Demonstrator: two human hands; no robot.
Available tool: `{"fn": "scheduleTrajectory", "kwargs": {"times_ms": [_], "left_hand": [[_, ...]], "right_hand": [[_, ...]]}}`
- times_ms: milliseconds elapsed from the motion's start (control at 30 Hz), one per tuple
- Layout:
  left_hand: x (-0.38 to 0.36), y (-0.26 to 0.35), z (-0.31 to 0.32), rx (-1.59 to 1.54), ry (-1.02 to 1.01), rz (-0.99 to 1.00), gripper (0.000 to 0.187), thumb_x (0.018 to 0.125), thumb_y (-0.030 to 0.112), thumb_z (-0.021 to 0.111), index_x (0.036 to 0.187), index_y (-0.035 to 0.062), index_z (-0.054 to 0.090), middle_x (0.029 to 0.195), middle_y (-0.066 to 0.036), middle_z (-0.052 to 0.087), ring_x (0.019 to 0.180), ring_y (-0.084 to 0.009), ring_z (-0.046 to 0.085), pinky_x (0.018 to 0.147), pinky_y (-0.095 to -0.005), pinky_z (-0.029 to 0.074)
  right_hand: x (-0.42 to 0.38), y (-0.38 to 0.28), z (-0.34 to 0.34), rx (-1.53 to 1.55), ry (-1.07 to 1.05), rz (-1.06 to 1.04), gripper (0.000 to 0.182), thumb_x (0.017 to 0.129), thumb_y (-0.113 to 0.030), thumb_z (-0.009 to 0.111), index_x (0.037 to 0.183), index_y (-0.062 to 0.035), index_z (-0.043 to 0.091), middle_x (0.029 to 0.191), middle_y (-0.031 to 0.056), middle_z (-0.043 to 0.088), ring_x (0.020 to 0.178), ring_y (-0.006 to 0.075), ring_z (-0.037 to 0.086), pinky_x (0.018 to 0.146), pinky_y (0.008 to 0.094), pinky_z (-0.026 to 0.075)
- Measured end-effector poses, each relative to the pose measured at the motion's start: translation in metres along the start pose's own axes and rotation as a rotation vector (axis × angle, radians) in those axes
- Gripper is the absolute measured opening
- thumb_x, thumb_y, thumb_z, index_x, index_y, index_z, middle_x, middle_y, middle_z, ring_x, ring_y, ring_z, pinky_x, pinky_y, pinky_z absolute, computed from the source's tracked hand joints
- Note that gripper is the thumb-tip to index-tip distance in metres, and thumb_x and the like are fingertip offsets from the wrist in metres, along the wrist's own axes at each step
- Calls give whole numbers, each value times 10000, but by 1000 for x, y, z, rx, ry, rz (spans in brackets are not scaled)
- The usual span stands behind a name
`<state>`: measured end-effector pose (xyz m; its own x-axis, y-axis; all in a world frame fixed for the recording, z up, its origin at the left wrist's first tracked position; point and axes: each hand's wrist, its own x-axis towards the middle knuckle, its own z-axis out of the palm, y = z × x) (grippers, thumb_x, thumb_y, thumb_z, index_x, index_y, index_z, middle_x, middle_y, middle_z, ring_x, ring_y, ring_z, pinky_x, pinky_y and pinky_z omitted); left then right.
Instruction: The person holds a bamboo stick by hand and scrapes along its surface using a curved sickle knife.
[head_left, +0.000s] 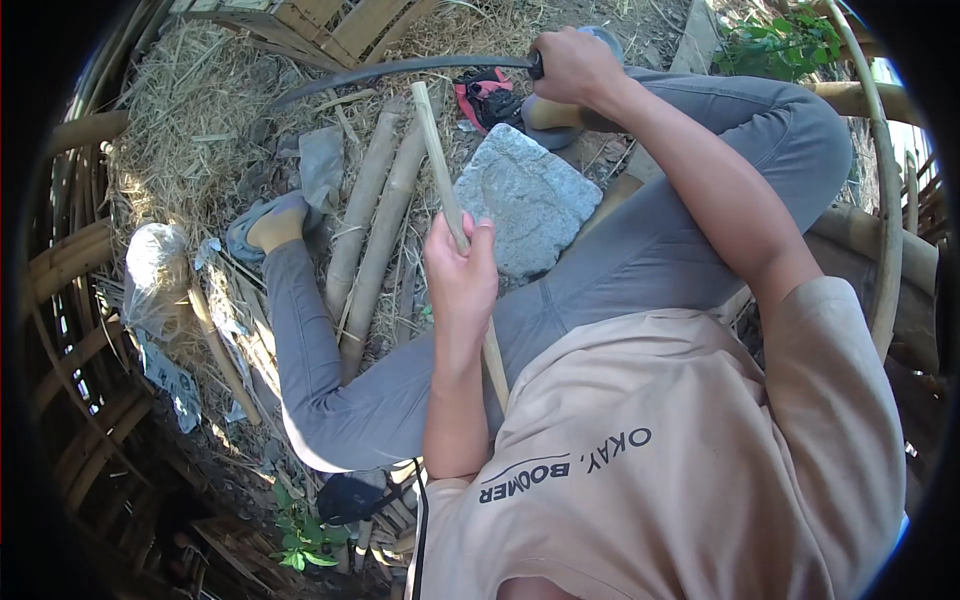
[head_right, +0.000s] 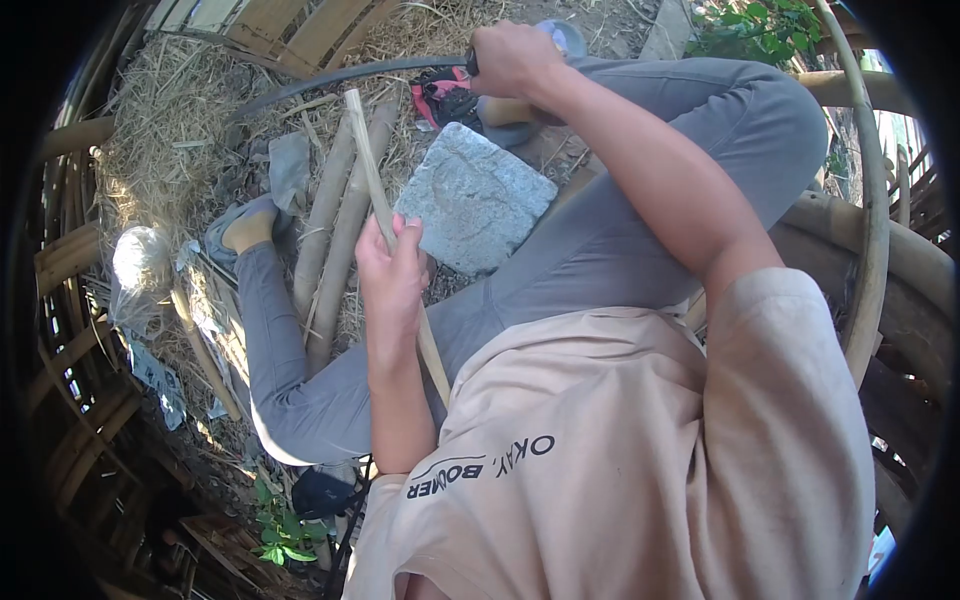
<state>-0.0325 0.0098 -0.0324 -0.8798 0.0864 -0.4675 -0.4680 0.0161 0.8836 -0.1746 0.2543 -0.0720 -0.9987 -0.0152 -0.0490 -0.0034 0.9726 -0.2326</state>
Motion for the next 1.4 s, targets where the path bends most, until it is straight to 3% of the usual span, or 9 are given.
{"fn": "scheduleTrajectory", "kwargs": {"times_ms": [233,400,533,633,833,1167,1267,1333,1400], "left_hand": [[7,-1,-11,-102,-53,-16,149,978,171,581,907,127,457,638,97,345,469,12,301,389,-186,205],[8,7,-17,-170,-48,-114,151,986,182,576,906,128,460,635,98,335,470,15,293,391,-186,196],[9,-1,-10,-141,-48,-62,160,977,173,585,899,126,454,635,92,346,465,5,305,387,-191,201],[4,-5,-3,15,-20,7,162,958,156,608,906,55,492,702,30,456,551,-24,407,469,-214,330],[-6,7,4,137,-3,102,137,942,91,593,958,-1,493,756,-4,468,594,-31,423,507,-213,356],[-9,7,0,62,9,95,140,940,75,595,900,34,466,729,17,433,590,-22,395,500,-209,337],[-19,10,0,12,-14,80,154,946,86,601,886,44,466,719,26,425,587,-19,384,487,-202,312],[-29,16,6,13,-84,127,164,949,91,604,874,50,464,715,28,423,581,-18,373,477,-199,292],[-23,14,8,-24,-78,95,190,951,104,614,857,67,454,698,45,419,581,-6,348,471,-196,262]], "right_hand": [[-10,2,-24,148,101,-59,333,726,-261,694,1014,-104,751,849,200,706,834,377,688,771,464,558],[-27,-48,-16,247,35,-441,275,706,-210,697,936,-69,751,710,194,654,722,387,650,687,467,519],[-39,-62,-4,186,-10,-448,339,634,-194,703,946,-67,745,718,195,655,748,383,655,727,464,531],[-39,-58,-11,124,-125,-365,368,589,-171,702,938,-59,737,771,193,671,787,375,664,753,470,534],[-36,-56,-19,175,-55,-286,368,543,-158,713,894,-52,735,709,182,662,740,381,664,711,458,544],[-24,-46,-26,66,52,-263,359,544,-171,717,886,-68,741,718,182,671,753,376,673,730,463,550],[-5,-16,-30,47,236,-121,284,641,-224,754,854,-37,731,696,183,660,706,360,666,686,440,533],[-1,-2,-58,76,279,-27,163,681,-152,633,749,-19,698,744,247,657,736,399,672,657,461,535],[-6,13,-62,127,305,-2,166,675,-161,642,748,-24,703,738,250,653,730,402,669,657,457,536]]}}
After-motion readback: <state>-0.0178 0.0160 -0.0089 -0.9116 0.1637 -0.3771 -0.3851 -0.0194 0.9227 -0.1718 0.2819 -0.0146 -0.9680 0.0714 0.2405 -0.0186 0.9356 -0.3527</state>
